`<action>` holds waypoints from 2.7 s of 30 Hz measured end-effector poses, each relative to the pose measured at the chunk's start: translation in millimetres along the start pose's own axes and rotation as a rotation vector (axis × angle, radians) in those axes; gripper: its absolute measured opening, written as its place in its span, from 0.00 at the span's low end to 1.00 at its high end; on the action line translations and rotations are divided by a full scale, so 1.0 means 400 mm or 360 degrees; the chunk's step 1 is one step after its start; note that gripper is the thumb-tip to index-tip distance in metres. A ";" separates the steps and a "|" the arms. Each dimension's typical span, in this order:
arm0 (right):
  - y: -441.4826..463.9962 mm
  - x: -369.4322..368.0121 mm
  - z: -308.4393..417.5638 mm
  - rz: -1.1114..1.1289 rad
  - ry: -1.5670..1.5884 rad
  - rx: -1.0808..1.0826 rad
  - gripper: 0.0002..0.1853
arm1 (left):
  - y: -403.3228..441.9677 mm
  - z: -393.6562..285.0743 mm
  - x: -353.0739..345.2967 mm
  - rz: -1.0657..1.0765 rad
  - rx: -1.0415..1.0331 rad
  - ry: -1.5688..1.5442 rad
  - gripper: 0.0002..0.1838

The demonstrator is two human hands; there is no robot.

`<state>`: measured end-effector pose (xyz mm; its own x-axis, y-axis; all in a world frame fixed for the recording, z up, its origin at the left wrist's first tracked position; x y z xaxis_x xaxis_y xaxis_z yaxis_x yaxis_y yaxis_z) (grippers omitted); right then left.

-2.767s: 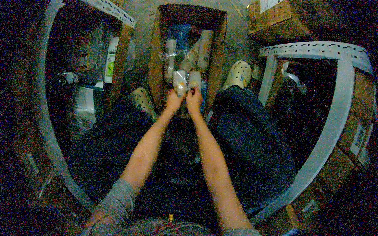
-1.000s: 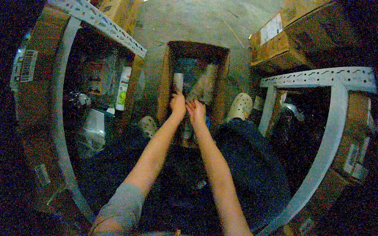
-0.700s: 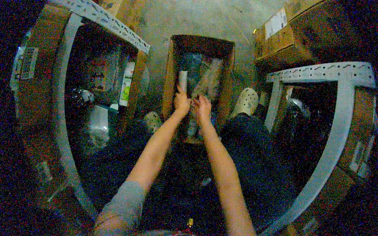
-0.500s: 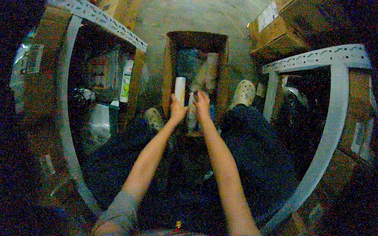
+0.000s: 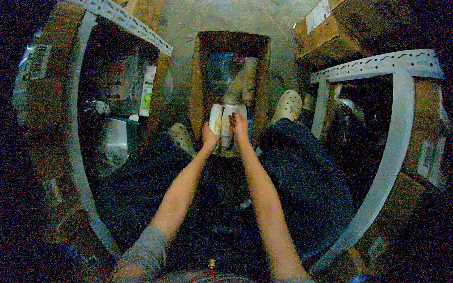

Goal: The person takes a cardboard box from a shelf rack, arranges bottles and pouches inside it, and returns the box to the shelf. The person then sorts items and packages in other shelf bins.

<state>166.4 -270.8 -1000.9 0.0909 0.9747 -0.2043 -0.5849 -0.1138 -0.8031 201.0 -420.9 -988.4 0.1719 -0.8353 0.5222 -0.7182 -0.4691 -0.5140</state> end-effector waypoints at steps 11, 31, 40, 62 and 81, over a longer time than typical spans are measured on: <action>-0.077 -0.014 0.140 -0.0609 -0.1585 0.1082 0.18 | -0.068 -0.084 -0.013 -0.0061 -0.0554 0.0210 0.28; 0.020 0.028 0.245 -0.0830 -0.1888 0.0939 0.23 | -0.079 -0.127 -0.131 0.0279 -0.0902 0.1037 0.32; 0.065 0.016 0.326 -0.1129 -0.1737 0.0618 0.32 | -0.051 -0.121 -0.151 0.0348 -0.0689 0.1096 0.31; -0.172 0.042 0.079 -0.1102 -0.0724 0.0526 0.40 | -0.138 0.071 -0.104 0.0430 -0.0055 0.0718 0.08; -0.157 0.063 0.017 -0.0996 -0.1663 0.0495 0.22 | 0.025 -0.274 -0.060 0.0417 0.0170 -0.1518 0.13</action>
<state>200.1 -237.6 -951.7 -0.1768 0.5480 0.8176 -0.8500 0.3338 -0.4076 115.9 -374.0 -931.6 0.5205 -0.7752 -0.3581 -0.7545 -0.2212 -0.6179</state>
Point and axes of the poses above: each hand's wrist, its own y-axis towards the middle knuckle, its own x-axis out of the back of the hand, z = x × y, the point moved 9 cm from there along y, towards the middle knuckle, and after that the axes turned 15 degrees about -y, right-handed, at the moved point
